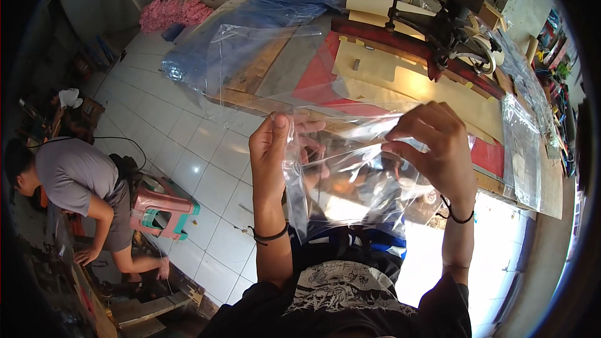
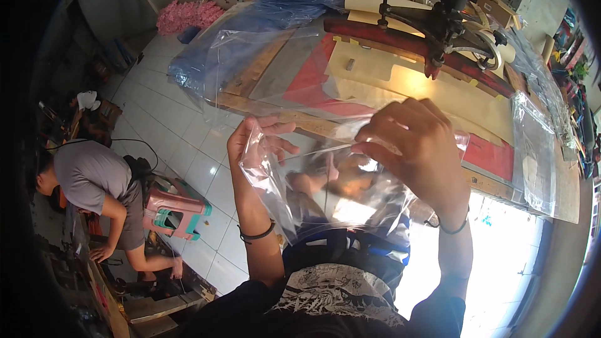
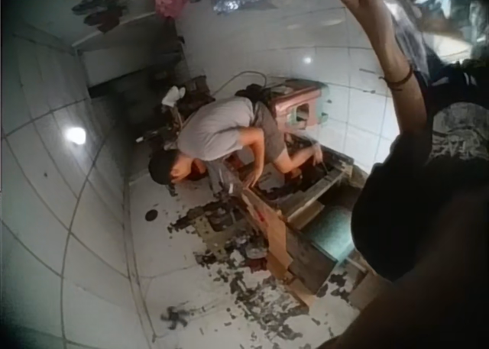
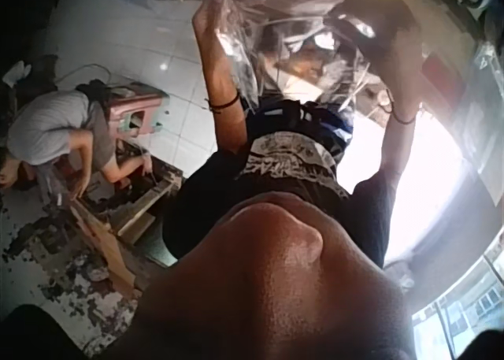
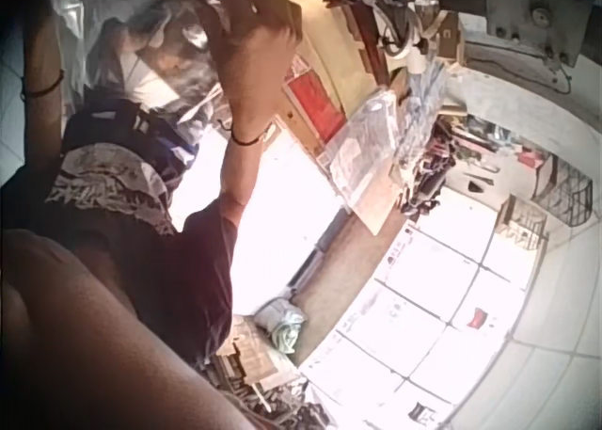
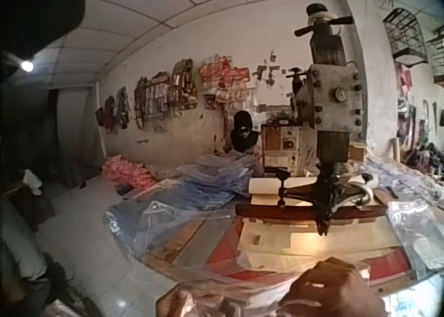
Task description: The person handles clear plastic bags at a workstation, flattening them by hand on a surface and then holding one up.
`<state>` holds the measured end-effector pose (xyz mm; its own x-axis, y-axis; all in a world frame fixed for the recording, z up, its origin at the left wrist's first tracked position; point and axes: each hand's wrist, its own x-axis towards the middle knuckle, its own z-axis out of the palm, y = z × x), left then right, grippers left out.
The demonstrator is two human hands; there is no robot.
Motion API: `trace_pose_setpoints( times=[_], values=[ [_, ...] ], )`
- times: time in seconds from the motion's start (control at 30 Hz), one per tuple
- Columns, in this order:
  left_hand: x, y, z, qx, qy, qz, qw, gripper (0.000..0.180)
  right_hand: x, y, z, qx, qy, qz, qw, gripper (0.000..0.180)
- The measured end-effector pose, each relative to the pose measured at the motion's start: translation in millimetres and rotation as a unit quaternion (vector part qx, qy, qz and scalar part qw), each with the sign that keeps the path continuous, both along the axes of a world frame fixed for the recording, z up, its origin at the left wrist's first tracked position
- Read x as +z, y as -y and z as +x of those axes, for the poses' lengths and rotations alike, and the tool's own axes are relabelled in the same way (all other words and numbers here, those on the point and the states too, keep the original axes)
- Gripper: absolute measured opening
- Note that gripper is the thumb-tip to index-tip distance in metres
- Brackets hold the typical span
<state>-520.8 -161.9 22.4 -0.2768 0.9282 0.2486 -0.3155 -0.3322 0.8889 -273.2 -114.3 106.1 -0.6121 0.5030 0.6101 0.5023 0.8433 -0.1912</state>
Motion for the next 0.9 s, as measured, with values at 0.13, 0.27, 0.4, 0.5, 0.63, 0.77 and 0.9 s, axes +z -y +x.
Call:
trace_pose_setpoints(
  times=[0.13, 0.27, 0.4, 0.5, 0.63, 0.77, 0.9],
  values=[
    [-1, 1, 5, 0.018, -0.010, -0.060, 0.998, 0.042, -8, 8, 7, 0.001, -0.056, 0.015, 0.998, 0.017],
    [-16, -2, 0, -0.014, -0.021, 0.105, 0.994, 0.059, -11, 5, 9, -0.033, -0.052, 0.013, 0.998, 0.018],
    [-22, 3, -3, -0.017, -0.165, 0.102, 0.981, 0.053, -21, 8, 13, -0.054, -0.061, 0.016, 0.997, 0.018],
    [-21, 6, -1, 0.014, -0.169, 0.044, 0.985, 0.037, -19, 11, 24, -0.106, -0.090, 0.088, 0.986, 0.019],
    [-39, 7, -6, 0.073, -0.133, 0.084, 0.985, 0.035, -52, 21, 70, -0.298, -0.268, 0.084, 0.912, 0.029],
    [-67, 1, -18, 0.131, -0.123, 0.103, 0.978, 0.042, -105, 33, 85, -0.166, -0.436, -0.175, 0.867, 0.076],
    [-77, -1, -13, 0.116, -0.067, 0.077, 0.988, 0.050, -111, 42, 72, -0.083, -0.500, -0.306, 0.806, 0.098]
  ],
)
